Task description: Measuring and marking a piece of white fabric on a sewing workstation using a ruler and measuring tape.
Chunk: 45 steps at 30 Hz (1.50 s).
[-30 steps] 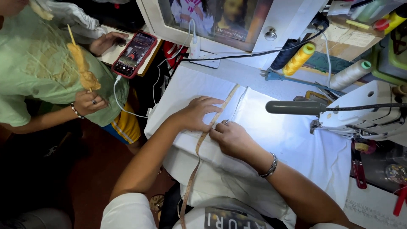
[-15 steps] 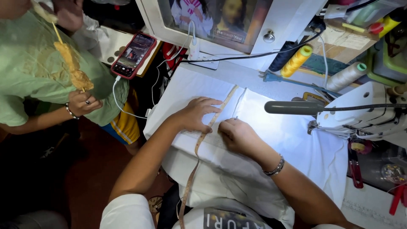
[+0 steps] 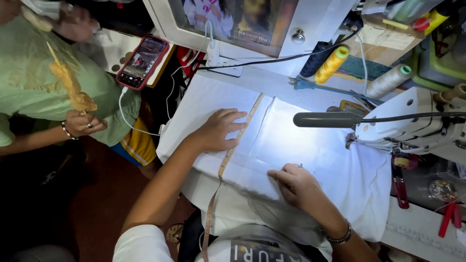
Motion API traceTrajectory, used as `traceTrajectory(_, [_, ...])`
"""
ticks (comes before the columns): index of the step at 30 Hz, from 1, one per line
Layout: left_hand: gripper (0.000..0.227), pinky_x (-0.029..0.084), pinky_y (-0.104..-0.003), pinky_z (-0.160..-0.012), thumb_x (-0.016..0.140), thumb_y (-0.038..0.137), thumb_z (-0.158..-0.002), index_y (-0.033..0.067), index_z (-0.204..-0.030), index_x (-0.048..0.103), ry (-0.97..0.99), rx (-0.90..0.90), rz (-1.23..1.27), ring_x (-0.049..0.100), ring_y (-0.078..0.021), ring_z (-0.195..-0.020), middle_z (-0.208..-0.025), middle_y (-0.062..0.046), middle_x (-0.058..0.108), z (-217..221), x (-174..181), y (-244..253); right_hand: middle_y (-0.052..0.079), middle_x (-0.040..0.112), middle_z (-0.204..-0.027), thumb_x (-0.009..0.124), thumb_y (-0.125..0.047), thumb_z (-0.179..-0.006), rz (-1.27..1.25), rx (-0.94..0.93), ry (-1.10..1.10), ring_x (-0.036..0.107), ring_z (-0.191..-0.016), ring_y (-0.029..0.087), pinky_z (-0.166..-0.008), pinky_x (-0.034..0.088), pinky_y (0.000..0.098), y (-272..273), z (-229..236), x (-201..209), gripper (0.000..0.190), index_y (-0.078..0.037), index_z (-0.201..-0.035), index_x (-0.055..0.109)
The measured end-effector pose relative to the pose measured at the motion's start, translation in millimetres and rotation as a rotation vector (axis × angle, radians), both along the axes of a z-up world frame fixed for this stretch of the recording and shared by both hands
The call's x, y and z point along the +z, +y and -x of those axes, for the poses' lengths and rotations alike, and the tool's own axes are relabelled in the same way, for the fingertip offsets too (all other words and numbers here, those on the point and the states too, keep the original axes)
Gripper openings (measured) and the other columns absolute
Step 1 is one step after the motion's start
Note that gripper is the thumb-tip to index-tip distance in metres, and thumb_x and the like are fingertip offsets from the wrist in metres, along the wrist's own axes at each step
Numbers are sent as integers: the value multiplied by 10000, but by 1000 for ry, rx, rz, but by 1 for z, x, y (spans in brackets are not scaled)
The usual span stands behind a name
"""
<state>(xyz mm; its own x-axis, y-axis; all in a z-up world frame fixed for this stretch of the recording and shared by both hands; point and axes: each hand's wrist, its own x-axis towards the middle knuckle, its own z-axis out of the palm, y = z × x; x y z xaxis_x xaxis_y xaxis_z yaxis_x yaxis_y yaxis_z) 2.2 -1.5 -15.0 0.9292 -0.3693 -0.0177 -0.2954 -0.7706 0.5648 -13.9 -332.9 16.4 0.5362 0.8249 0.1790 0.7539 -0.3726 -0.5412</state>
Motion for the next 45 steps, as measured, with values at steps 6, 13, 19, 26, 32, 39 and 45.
traceTrajectory(6, [574, 180, -549, -1201, 617, 173, -897, 203, -1467, 563, -84, -40, -84, 247, -364, -1499, -1633, -78, 345, -1, -11, 3, 18, 541, -752, 549, -101, -978, 6, -51, 73, 527, -653, 194, -611, 425, 337, -4, 7, 14, 236, -147, -1150, 703])
traceTrajectory(13, [384, 287, -528, -1108, 696, 350, -893, 211, -1251, 714, -99, 123, -21, 416, -309, -1355, -1492, -12, 528, 1, -4, -11, 67, 648, -858, 542, -96, -1003, -287, -23, 133, 637, -726, 223, -673, 499, 336, -7, 39, 9, 207, -42, -1158, 668])
traceTrajectory(19, [309, 493, -426, -1035, 665, 201, -955, 67, -1230, 705, -128, 192, 300, 551, -302, -1303, -1413, -131, 580, 9, 12, -41, 55, 659, -918, 580, -114, -991, -246, -101, 154, 651, -784, 220, -699, 527, 342, -13, 60, 16, 199, -65, -1152, 686])
traceTrajectory(26, [314, 478, -436, -1056, 644, 174, -963, 45, -1242, 706, -250, -50, 339, 586, -330, -1292, -1404, -200, 596, -8, -14, -94, 35, 661, -940, 568, -126, -1001, -204, -80, 17, 619, -821, 255, -689, 465, 390, -16, 65, -1, 160, -92, -1113, 677])
traceTrajectory(32, [217, 507, -500, -872, 648, 260, -919, 123, -1064, 731, -375, -97, 55, 645, -327, -1082, -1313, -127, 643, -15, 4, -114, 58, 598, -968, 468, -30, -998, -112, 42, -10, 523, -795, 274, -721, 398, 395, -16, 67, 4, 183, -125, -1043, 618])
traceTrajectory(39, [588, 301, -557, -1157, 697, 513, -855, 169, -1328, 636, -198, -149, -186, 479, -313, -1381, -1492, -84, 550, -33, 10, -114, 142, 591, -1229, 458, -71, -998, -24, 23, -102, 581, -1112, 365, -820, 412, 486, -5, 68, -6, 172, -110, -1039, 621])
traceTrajectory(45, [1050, 16, -691, -1199, 676, 804, -673, 172, -1488, 484, -26, -180, -329, 246, -389, -1501, -1609, -60, 391, -44, 38, -111, 265, 534, -1405, 390, 33, -966, -50, 47, -201, 459, -1389, 517, -1082, 296, 729, 2, 64, -9, 201, -52, -978, 572])
